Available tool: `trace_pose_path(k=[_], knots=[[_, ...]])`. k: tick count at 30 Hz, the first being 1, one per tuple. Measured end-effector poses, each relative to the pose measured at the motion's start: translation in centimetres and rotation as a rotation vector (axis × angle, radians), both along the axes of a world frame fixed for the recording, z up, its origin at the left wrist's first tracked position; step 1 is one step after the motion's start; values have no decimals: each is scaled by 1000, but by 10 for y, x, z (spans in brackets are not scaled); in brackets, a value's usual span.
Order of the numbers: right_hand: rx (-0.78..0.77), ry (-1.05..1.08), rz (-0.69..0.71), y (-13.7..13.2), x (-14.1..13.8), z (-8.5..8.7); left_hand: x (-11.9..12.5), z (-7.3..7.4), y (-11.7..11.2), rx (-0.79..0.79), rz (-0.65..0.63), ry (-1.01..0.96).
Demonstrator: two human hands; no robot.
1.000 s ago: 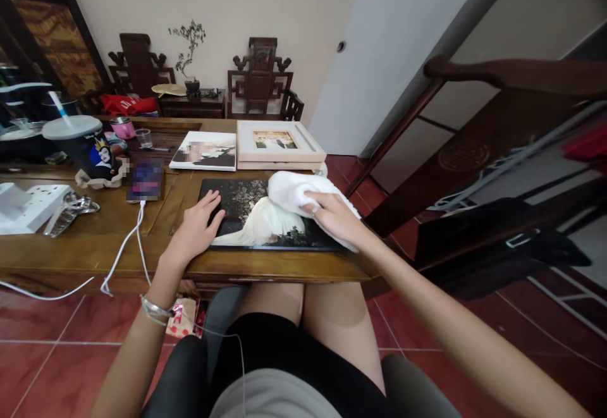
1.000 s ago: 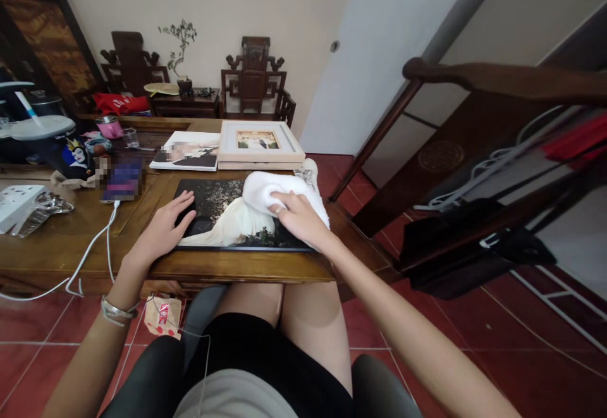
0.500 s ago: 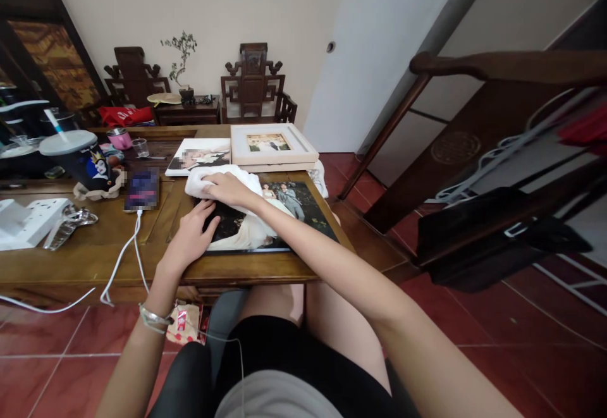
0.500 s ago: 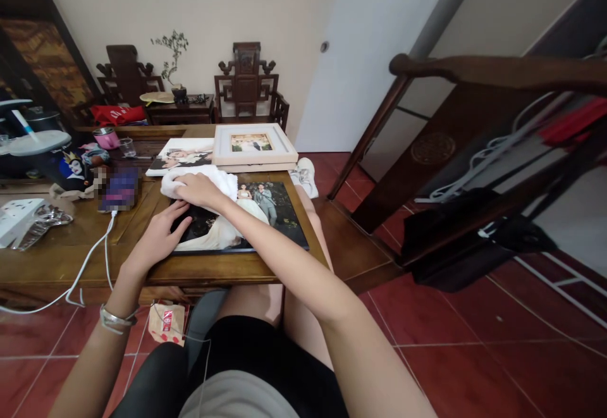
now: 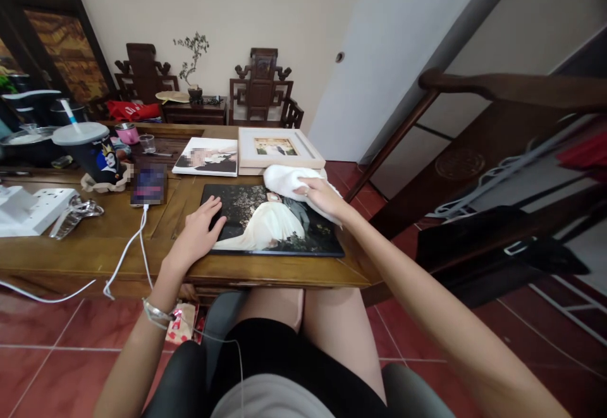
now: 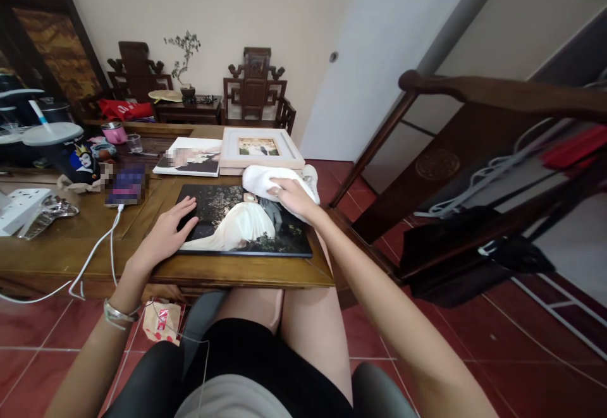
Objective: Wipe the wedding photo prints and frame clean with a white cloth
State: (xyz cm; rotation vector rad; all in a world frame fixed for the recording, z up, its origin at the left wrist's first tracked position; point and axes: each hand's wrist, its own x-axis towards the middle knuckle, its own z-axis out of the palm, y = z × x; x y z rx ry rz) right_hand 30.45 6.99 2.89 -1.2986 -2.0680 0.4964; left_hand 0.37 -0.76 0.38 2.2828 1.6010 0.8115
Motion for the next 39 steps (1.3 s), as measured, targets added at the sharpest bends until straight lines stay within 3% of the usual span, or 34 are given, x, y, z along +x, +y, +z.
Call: trace_pose_path(k=[4,11,14,18,26,30,34,39], knots=[[-12,-59,-6,-27,11,0,-1,-1,2,2,-6,6],[-12,-201,218,-135,6,9,-1,-2,3,-3,2,9],[-59,-231,242,-163,8,14,-1,-2,3,3,-3,11],[-92,-199,177,-145,13,13,-1,-1,3,11,-18,22],[-112,22,90,-19,12,8,-4,-1,4,33,-50,12],[-96,68,23,14,11,3,-5,-3,5,44,-50,-10],[-84,53,5,1,12,1,-6,-4,6,54,-51,-47],[-72,-29,65,-68,15,4,-4,-4,6,51,-47,-39]])
